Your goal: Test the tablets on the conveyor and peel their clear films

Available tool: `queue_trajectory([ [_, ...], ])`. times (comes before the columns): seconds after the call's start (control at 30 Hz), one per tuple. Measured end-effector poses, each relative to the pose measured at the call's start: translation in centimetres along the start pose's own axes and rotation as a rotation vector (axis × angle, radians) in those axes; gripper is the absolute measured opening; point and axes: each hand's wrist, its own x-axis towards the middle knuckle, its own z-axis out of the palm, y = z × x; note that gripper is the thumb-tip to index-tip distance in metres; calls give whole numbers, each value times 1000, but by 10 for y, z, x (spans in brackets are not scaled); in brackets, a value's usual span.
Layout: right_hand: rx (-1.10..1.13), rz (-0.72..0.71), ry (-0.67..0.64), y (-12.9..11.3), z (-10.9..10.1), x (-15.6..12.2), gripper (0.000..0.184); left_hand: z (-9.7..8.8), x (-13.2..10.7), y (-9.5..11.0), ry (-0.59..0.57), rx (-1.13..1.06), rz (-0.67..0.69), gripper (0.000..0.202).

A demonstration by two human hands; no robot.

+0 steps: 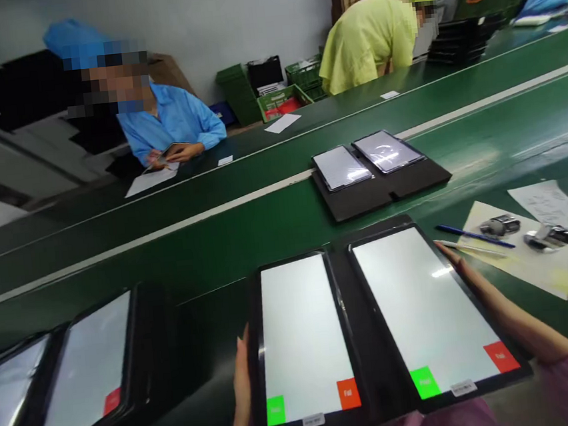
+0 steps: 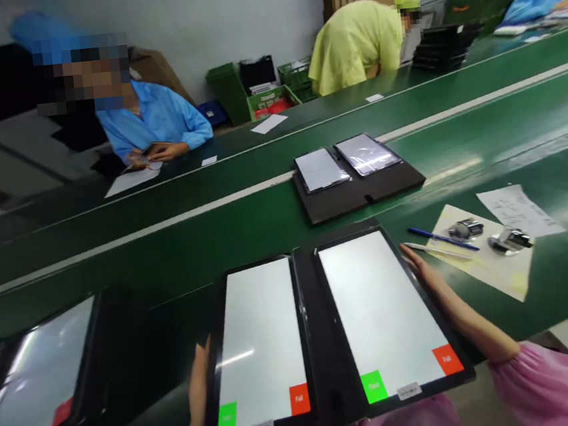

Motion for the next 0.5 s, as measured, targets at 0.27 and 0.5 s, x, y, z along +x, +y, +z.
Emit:
queue_trajectory([
  [0.27, 263, 197, -33, -27, 54, 2, 62, -22, -33, 2, 58, -217, 73, 69],
  [0.5, 222, 301, -72, -57, 2, -15, 57, -51, -81, 23, 59, 426, 249, 94],
])
